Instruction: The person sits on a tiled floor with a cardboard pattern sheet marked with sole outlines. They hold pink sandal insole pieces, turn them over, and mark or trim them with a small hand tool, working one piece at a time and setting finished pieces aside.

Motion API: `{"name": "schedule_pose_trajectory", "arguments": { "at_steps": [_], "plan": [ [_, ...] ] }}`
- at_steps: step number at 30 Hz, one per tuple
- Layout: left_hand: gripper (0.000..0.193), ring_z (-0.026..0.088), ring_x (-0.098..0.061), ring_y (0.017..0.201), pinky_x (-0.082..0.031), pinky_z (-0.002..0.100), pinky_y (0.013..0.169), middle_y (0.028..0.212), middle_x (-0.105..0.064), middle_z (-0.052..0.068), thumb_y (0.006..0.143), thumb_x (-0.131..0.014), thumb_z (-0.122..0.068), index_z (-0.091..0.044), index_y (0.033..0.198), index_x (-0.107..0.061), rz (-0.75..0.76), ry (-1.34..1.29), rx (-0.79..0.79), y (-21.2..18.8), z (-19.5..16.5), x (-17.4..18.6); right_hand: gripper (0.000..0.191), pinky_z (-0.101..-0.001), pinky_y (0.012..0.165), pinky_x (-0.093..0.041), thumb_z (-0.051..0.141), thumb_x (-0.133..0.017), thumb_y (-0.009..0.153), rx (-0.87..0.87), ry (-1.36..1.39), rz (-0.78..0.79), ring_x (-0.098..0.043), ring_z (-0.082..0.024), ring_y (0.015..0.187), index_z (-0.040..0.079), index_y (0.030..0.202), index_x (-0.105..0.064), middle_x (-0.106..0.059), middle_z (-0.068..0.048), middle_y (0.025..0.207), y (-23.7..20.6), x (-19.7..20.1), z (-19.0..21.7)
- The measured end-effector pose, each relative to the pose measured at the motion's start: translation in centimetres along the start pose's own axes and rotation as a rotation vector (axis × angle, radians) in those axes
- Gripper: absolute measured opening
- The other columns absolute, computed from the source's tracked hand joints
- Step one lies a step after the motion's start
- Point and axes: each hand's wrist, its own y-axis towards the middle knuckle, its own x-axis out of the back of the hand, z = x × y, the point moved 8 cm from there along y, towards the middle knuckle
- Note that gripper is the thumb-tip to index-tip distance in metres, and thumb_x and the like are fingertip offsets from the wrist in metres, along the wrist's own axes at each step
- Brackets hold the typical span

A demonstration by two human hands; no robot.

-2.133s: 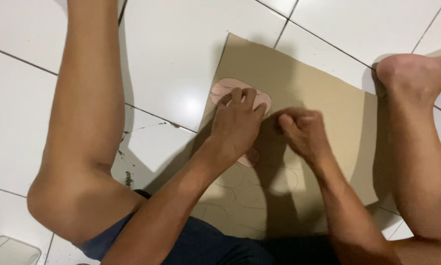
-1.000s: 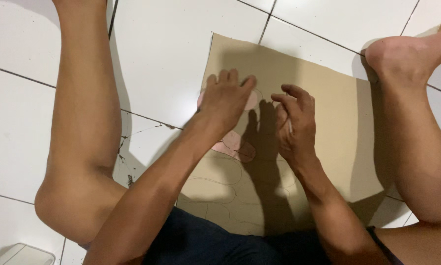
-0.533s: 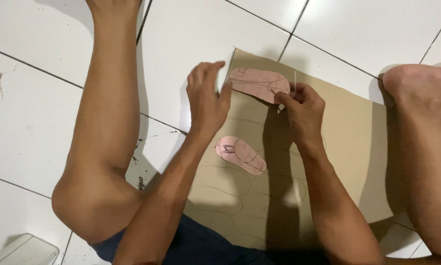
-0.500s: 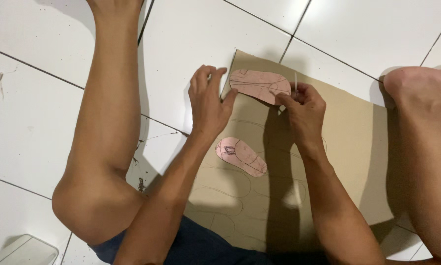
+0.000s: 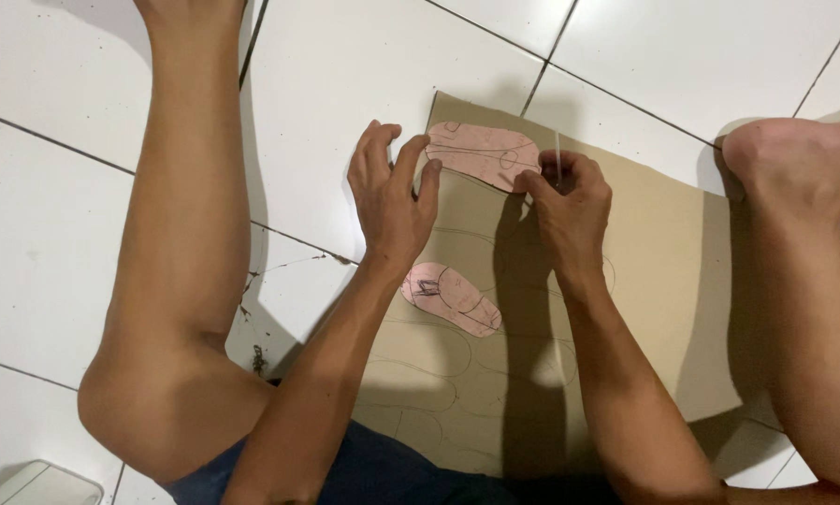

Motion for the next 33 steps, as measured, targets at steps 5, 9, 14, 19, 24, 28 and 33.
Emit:
{"name": "schedule_pose_trajectory", "arguments": {
  "at_steps": [5, 9, 14, 19, 24, 28, 33],
  "plan": [
    [0.025, 0.037, -0.041, 0.143, -0.032, 0.056, 0.114, 0.136, -0.050, 0.014, 0.099, -0.071, -0.016, -0.010, 0.123, -0.070, 0.014, -0.011, -0.021, -0.1, -0.1, -0.1, 0.030, -0.0274, 0.080, -0.056, 0.012, -0.084, 0.082, 0.057, -0.073, -0.010, -0.066, -0.012, 0.088, -0.001, 0.106, -0.071, -0.070, -0.005, 0.098, 0.2, 0.3, 0.3],
    [0.025, 0.037, -0.040, 0.143, -0.031, 0.055, 0.114, 0.136, -0.050, 0.014, 0.100, -0.071, -0.015, -0.009, 0.124, -0.069, 0.014, -0.009, -0.030, -0.4, 0.0, -0.1, 0.028, -0.0281, 0.079, -0.057, 0.012, -0.082, 0.085, 0.063, -0.047, 0.001, -0.067, -0.013, 0.089, 0.000, 0.107, -0.070, -0.070, -0.005, 0.099, 0.1, 0.4, -0.1],
    [0.024, 0.041, -0.039, 0.142, -0.031, 0.057, 0.116, 0.140, -0.050, 0.019, 0.101, -0.066, -0.010, -0.012, 0.124, -0.068, 0.076, 0.124, -0.112, 0.1, -1.1, -1.5, 0.024, -0.0319, 0.078, -0.058, 0.014, -0.081, 0.091, 0.286, -0.259, -0.018, -0.069, -0.019, 0.090, 0.001, 0.109, -0.071, -0.068, -0.010, 0.102, -0.4, 0.2, 1.2],
    [0.043, 0.042, -0.042, 0.138, -0.036, 0.055, 0.115, 0.145, -0.049, 0.028, 0.088, -0.065, -0.006, -0.002, 0.131, -0.063, 0.321, 0.400, -0.476, -2.0, -6.7, -4.8, 0.018, -0.0351, 0.073, -0.055, 0.022, -0.079, 0.097, 0.424, -0.592, 0.086, -0.067, -0.020, 0.082, 0.006, 0.105, -0.078, -0.070, -0.009, 0.095, 0.1, 0.1, 3.3],
    [0.051, 0.047, -0.041, 0.138, -0.035, 0.056, 0.117, 0.145, -0.047, 0.033, 0.083, -0.066, -0.010, -0.001, 0.133, -0.059, 0.320, 0.289, -0.458, -2.1, -8.4, -2.7, 0.045, -0.0411, 0.066, -0.044, 0.038, -0.060, 0.109, 0.121, -0.408, 0.213, -0.052, -0.027, 0.072, -0.002, 0.098, -0.079, -0.061, -0.024, 0.085, 4.7, 1.9, 5.2],
    [0.053, 0.047, -0.037, 0.143, -0.030, 0.058, 0.118, 0.149, -0.042, 0.031, 0.084, -0.067, -0.019, -0.001, 0.133, -0.055, 0.607, 0.440, -0.410, -2.1, -7.3, -4.4, 0.034, -0.0272, 0.089, -0.059, 0.033, -0.055, 0.105, 0.091, 0.220, 0.743, -0.072, -0.012, 0.098, 0.009, 0.124, -0.070, -0.075, -0.008, 0.105, 4.9, -4.4, 9.3],
    [0.070, 0.051, -0.035, 0.142, -0.026, 0.059, 0.117, 0.151, -0.040, 0.029, 0.079, -0.069, -0.012, -0.005, 0.146, -0.050, 0.404, 0.199, -0.395, -1.9, -7.2, -3.9, 0.025, -0.0346, 0.066, -0.059, 0.019, -0.062, 0.094, 0.443, -0.398, 0.832, -0.072, -0.020, 0.071, 0.003, 0.105, -0.079, -0.078, -0.012, 0.087, 3.1, -10.3, 12.5]
  ]
}}
